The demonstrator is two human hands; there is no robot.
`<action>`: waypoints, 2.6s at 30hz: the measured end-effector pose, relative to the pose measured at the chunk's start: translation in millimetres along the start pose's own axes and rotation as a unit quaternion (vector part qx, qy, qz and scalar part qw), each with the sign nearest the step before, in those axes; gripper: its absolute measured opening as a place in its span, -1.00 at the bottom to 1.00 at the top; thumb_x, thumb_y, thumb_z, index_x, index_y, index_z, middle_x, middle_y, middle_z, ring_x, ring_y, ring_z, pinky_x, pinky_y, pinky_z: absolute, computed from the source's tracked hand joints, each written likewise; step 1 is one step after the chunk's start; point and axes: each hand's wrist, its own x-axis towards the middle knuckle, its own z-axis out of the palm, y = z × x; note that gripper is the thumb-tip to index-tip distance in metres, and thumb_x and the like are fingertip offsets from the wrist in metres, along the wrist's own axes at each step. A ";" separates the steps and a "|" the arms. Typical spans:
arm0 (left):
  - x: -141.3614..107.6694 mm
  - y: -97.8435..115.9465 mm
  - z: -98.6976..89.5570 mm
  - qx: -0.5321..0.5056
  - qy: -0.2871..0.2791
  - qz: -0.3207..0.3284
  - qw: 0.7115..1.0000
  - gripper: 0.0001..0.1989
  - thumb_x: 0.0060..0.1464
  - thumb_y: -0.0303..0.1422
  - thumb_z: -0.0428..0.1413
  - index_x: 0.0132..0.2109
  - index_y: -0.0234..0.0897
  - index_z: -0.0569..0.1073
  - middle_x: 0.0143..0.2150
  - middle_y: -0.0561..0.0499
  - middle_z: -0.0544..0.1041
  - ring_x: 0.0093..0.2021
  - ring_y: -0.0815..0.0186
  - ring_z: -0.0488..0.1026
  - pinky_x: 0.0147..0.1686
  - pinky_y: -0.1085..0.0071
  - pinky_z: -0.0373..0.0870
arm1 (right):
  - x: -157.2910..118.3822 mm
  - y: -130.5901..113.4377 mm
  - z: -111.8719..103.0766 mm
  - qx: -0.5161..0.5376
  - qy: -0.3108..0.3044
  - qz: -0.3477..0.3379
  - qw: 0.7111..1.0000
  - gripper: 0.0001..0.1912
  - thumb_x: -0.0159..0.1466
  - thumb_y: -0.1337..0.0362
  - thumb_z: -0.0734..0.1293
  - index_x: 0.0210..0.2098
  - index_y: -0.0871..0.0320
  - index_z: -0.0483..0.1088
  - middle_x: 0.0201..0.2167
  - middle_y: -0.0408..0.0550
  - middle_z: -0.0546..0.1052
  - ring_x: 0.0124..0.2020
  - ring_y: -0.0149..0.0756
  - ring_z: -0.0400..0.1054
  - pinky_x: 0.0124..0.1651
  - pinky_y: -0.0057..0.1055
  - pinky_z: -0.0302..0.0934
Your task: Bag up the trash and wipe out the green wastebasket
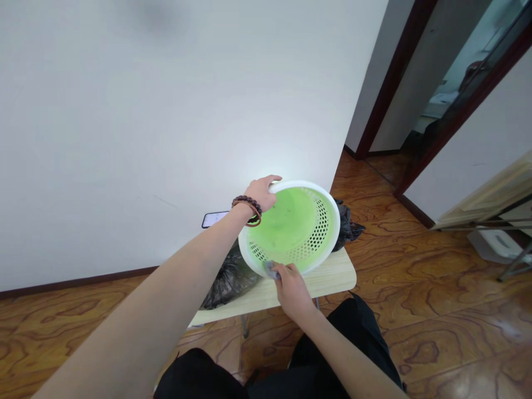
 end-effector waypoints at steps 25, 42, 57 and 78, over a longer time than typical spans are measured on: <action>-40.1 -27.6 -2.3 -0.007 0.097 -0.141 0.985 -0.53 -0.03 -0.13 -0.05 0.01 -0.26 0.29 -0.16 -0.09 0.49 -0.16 0.23 0.41 -0.16 0.36 0.30 | -2.6 44.8 -45.4 -0.296 -0.033 -0.135 0.945 -0.73 0.17 0.46 0.15 -0.13 0.17 0.28 -0.11 0.00 0.39 -0.16 -0.17 0.13 -0.11 -0.24 0.00; 29.2 -2.6 -10.8 0.107 -0.046 0.071 0.991 -0.48 -0.16 -0.45 -0.04 0.04 -0.12 0.29 -0.22 -0.02 0.49 -0.29 0.31 0.42 -0.34 0.47 0.29 | -4.3 59.3 -54.0 -0.218 -0.019 -0.080 0.972 -0.66 0.10 0.43 0.22 -0.10 0.18 0.28 0.06 -0.03 0.28 -0.04 -0.10 0.08 -0.02 -0.17 0.01; 27.5 -1.2 -8.8 0.116 -0.041 0.064 0.990 -0.57 -0.21 -0.45 -0.03 -0.10 -0.17 0.38 -0.38 -0.05 0.46 -0.41 0.27 0.38 -0.45 0.43 0.26 | -7.5 45.5 -35.4 -0.123 0.006 -0.048 0.991 -0.74 0.25 0.40 0.10 -0.12 0.13 0.32 -0.01 -0.05 0.36 -0.09 -0.16 0.16 -0.07 -0.18 0.06; 28.4 3.1 -6.3 0.123 -0.046 0.045 0.990 -0.59 -0.19 -0.43 -0.02 -0.10 -0.16 0.40 -0.34 -0.05 0.47 -0.39 0.28 0.39 -0.45 0.43 0.27 | 14.5 -24.6 6.1 0.122 0.068 0.023 0.990 -0.81 0.26 0.27 0.11 -0.25 0.14 0.32 -0.13 -0.03 0.42 -0.14 -0.25 0.22 -0.08 -0.28 0.11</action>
